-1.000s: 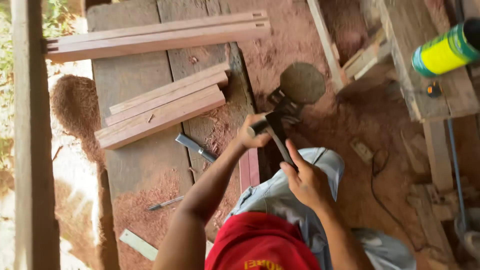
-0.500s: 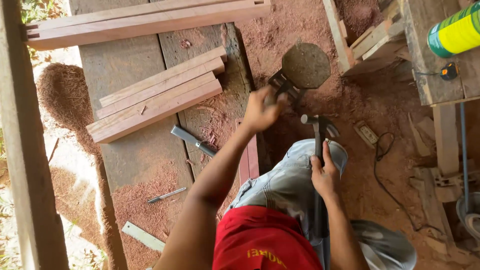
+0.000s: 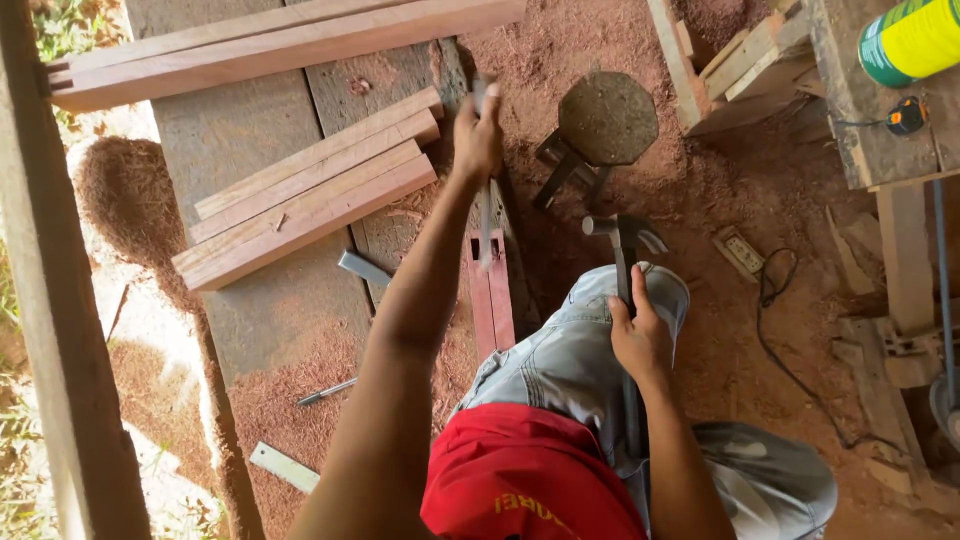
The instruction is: Use a hammer and chisel to carve and shape wooden beams in a workshop environment.
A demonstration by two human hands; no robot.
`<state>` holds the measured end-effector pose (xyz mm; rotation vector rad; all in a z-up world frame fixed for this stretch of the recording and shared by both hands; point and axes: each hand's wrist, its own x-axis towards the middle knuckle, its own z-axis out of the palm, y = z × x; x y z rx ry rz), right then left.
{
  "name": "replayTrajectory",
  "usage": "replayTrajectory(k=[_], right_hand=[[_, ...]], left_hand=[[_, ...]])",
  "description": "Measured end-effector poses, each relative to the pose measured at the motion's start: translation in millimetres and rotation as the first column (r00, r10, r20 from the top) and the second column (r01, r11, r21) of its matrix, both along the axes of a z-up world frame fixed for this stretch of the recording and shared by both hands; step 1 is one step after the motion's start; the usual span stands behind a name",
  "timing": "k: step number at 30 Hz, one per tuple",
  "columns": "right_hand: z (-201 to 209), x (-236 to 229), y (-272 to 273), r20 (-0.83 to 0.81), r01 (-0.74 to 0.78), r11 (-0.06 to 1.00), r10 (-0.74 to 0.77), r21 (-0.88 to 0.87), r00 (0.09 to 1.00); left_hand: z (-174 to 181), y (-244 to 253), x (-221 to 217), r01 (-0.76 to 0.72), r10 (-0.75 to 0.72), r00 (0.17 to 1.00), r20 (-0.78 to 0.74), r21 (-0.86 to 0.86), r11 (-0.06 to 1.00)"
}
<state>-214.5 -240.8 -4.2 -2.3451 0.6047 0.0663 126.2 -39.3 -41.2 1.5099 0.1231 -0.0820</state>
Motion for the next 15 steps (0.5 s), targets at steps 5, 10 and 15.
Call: replayTrajectory(k=[5, 10, 15], right_hand=[[15.4, 6.7, 1.5, -0.205, 0.014, 0.999, -0.024, -0.047, 0.978], [-7.5, 1.1, -1.1, 0.036, 0.024, 1.000, -0.024, -0.016, 0.999], [31.0, 11.5, 15.1, -0.210, 0.065, 0.997, -0.070, -0.029, 0.975]], left_hand=[[121.7, 47.1, -93.4, 0.482, -0.475, 0.873, 0.112, -0.050, 0.875], [148.2, 89.7, -156.5, 0.345, -0.232, 0.828, 0.511, -0.138, 0.928], [112.5, 62.9, -166.5, 0.183, -0.155, 0.820, 0.552, 0.004, 0.983]])
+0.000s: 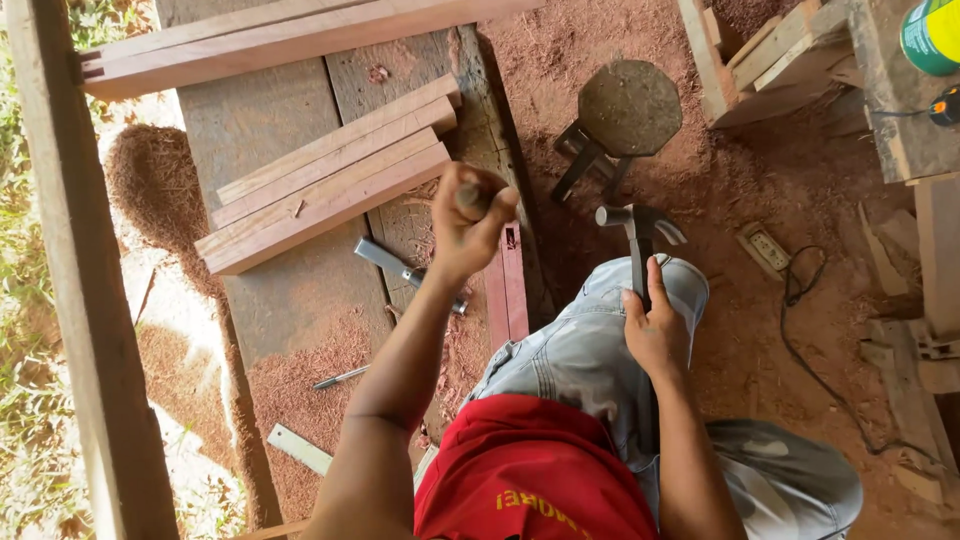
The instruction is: Use a hammer and chisel to carve and shape wooden beams in a workshop environment.
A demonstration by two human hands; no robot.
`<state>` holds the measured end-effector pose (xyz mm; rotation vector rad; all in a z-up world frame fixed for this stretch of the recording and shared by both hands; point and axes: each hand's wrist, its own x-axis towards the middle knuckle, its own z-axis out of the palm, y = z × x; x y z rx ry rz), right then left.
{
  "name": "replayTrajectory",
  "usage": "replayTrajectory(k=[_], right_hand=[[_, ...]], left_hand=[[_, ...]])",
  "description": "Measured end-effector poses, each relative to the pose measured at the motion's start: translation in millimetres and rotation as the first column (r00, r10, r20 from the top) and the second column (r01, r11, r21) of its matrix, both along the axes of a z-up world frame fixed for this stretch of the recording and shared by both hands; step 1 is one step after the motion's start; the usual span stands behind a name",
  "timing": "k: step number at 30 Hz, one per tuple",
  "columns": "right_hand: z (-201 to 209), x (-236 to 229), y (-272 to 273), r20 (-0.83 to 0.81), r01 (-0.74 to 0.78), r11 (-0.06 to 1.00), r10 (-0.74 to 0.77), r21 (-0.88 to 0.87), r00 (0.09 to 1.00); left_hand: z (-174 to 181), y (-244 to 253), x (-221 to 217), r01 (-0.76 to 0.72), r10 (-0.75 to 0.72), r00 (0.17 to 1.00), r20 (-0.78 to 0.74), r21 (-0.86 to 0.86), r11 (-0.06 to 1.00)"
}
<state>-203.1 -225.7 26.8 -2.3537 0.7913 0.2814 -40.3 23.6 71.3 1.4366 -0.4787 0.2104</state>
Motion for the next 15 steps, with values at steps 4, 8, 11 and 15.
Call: replayTrajectory(k=[4, 8, 11, 15], right_hand=[[1.5, -3.2, -0.6, 0.008, -0.001, 1.000, 0.001, 0.001, 1.000], [-24.7, -9.3, -13.0, 0.143, -0.044, 0.999, 0.048, -0.032, 0.989], [-26.2, -12.3, -13.8, 0.197, -0.058, 0.998, 0.062, -0.026, 0.979], [-28.7, -13.0, -14.6, 0.212, -0.040, 0.999, 0.038, 0.006, 0.977]], left_hand=[[-66.8, -15.2, 9.8, -0.075, 0.075, 0.997, 0.015, 0.018, 0.997], [-72.0, -18.5, 18.9, 0.059, -0.059, 0.998, -0.025, -0.005, 0.998], [-65.3, -18.1, 19.9, 0.019, -0.015, 0.999, -0.042, 0.088, 0.996], [-55.8, -17.3, 16.1, -0.049, 0.048, 0.999, 0.014, 0.082, 0.995]])
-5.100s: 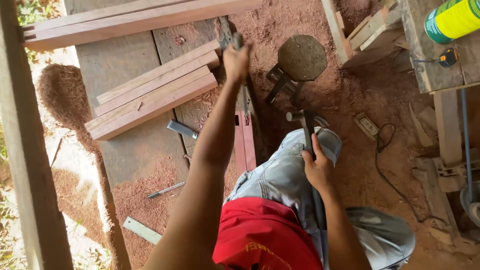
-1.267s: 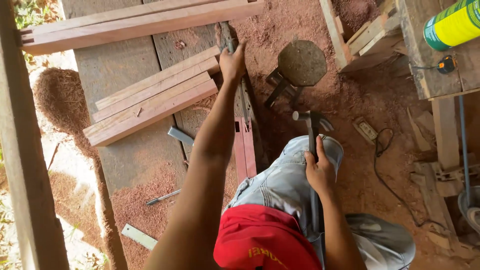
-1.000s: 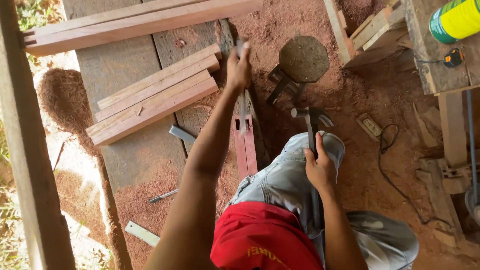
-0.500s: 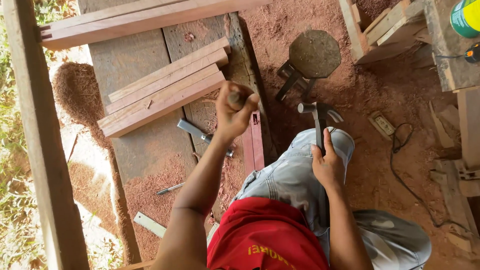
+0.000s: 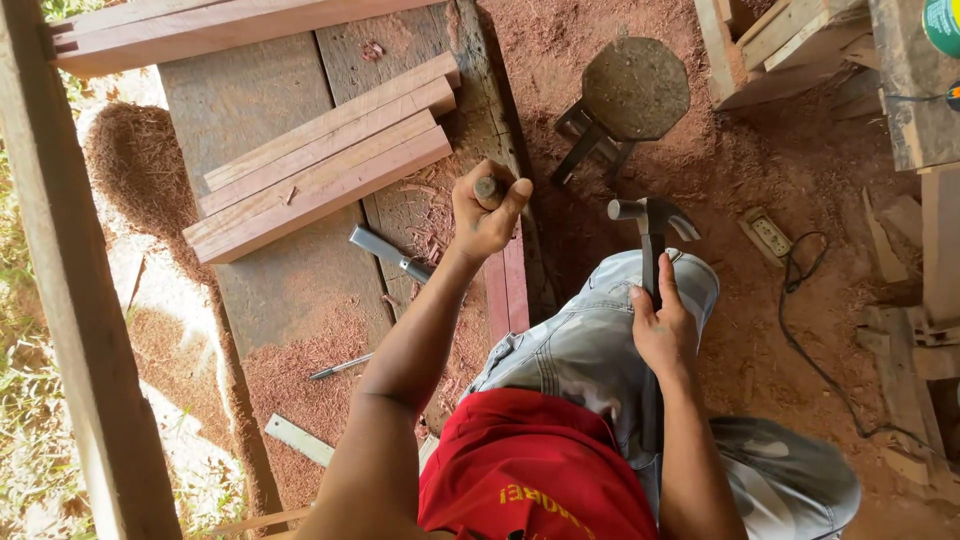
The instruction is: Use a hammer and chisel to carve and shape wooden beams in a workshop environment.
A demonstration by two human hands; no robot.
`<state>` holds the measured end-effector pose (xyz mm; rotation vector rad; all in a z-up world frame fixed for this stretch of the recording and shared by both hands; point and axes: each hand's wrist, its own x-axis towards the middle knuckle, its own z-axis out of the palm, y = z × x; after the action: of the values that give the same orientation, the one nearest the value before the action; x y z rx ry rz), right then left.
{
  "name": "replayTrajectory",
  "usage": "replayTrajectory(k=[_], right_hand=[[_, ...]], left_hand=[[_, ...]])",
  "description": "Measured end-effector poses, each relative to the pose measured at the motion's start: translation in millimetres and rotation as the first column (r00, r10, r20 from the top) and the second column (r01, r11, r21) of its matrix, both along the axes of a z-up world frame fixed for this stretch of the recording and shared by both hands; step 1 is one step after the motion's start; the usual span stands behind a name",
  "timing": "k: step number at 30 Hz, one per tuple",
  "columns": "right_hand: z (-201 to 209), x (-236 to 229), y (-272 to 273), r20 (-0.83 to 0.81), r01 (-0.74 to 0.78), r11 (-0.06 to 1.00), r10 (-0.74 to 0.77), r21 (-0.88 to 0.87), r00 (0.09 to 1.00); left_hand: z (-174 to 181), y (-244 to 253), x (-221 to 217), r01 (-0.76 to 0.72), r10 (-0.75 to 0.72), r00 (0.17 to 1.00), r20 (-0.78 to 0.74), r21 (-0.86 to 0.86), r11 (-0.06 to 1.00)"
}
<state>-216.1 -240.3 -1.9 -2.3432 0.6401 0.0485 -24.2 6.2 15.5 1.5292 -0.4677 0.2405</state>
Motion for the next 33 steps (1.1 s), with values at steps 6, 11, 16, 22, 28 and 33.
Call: replayTrajectory(k=[6, 11, 16, 22, 28, 33], right_hand=[[4.5, 2.4, 3.1, -0.028, 0.001, 1.000, -0.001, -0.011, 1.000], [-0.2, 1.8, 1.9, 0.040, -0.011, 1.000, 0.010, 0.001, 0.999], [-19.4, -5.5, -9.9, 0.353, -0.124, 0.971, 0.044, 0.206, 0.935], [145.6, -10.5, -8.6, 0.677, -0.191, 0.951, -0.025, 0.242, 0.736], [195.7, -17.5, 4.4, 0.886, -0.292, 0.937, -0.039, 0.193, 0.462], [153.1, 9.1, 73.8, 0.156, -0.422, 0.877, 0.461, -0.229, 0.874]], left_hand=[[-10.3, 1.2, -3.8, -0.021, 0.020, 0.999, -0.029, -0.049, 0.999], [-19.2, 0.5, -3.8, -0.012, 0.009, 0.998, -0.055, -0.053, 0.999], [-32.2, -18.8, -8.8, 0.107, -0.095, 0.993, -0.069, 0.190, 0.976], [3.2, -29.2, -16.1, 0.177, -0.155, 0.976, -0.154, 0.145, 0.974], [-5.7, -31.9, -9.8, 0.178, -0.152, 0.969, -0.196, 0.126, 0.976], [-8.7, -25.8, -5.9, 0.218, -0.223, 0.974, 0.045, 0.094, 0.971]])
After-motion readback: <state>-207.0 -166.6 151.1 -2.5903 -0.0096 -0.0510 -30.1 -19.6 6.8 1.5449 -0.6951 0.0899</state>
